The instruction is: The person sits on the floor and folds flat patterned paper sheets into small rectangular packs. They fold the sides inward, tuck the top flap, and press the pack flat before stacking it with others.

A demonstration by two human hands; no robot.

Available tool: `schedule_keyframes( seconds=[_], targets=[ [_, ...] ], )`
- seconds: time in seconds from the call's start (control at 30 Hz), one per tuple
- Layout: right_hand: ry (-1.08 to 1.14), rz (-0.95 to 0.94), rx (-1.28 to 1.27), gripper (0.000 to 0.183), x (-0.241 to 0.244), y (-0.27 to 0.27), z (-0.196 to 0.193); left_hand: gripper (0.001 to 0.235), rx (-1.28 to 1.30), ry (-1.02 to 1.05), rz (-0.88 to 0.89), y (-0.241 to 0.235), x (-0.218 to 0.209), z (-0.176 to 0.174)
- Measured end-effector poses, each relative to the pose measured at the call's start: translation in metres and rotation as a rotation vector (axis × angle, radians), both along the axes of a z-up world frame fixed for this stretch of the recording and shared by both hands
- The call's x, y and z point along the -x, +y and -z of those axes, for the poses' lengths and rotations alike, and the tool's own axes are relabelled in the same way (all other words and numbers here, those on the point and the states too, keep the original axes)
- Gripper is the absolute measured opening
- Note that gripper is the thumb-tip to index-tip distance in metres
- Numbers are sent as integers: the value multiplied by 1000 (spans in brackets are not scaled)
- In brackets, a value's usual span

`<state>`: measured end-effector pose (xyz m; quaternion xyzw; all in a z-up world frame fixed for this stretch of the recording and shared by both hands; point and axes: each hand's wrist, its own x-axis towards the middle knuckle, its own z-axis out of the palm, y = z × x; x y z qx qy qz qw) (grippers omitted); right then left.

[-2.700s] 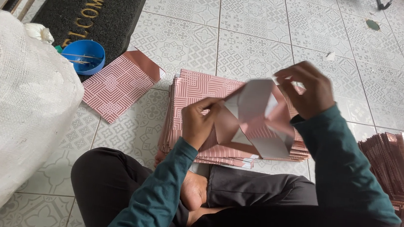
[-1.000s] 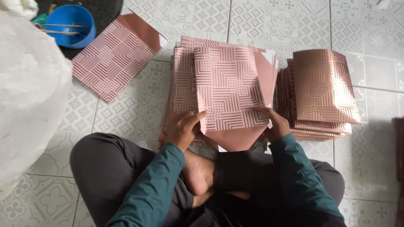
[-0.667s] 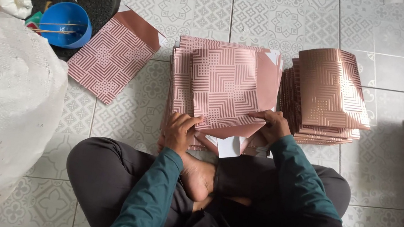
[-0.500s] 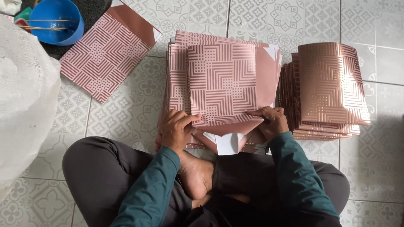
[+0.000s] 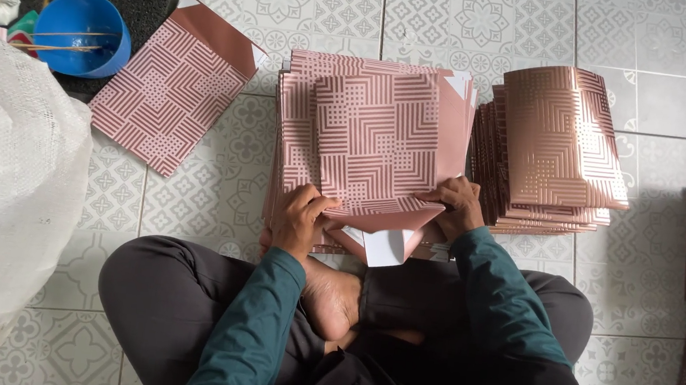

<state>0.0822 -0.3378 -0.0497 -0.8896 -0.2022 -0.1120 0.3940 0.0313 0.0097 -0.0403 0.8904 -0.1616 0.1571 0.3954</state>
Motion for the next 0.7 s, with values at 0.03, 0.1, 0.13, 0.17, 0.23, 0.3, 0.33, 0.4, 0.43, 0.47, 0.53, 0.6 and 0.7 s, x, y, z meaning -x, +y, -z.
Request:
schedule_keyframes(
  seconds=[0.03,0.1,0.13,0.17,0.23,0.3,0.33,0.4,0.43,0.47,0.53,0.6,0.7],
  targets=[
    [1,0,1,15,1,0,-3,32,1,1,0,-1,-1,4],
    [-43,31,25,12,-1,2,-10,28,28,10,-1,0,-4,10],
    [-50,26,24,12,-2,2,-7,28,27,3,-6,3,-5,7],
    [-71,30,65,15,-2,0,-6,23,91,44,8,4,-5,3],
    [-99,34,105,19,1,-1,-12,18,154,78,24,7,-6,-18],
    [-26,10,-73,30,8,3,-28,21,270,158,101,13,-1,-53],
    [-28,5,-77,30,5,5,-30,21,265,155,96,13,-2,-49],
    [-48,-75,-58,27,6,5,-35,5,160,123,26,10,0,-39],
    [-49,-72,-57,27,4,4,-28,5,160,121,29,10,0,-32],
    [-58,-75,-22,20,3,3,-21,6,156,110,10,9,-1,-25],
    [-69,-73,16,15,-2,2,-17,10,153,97,-4,6,-6,-18],
    [-86,-46,67,21,-2,9,-19,11,66,96,-20,6,-3,-19],
    [-40,-34,123,20,-4,-3,5,13,149,118,12,5,-5,-24]
  ],
)
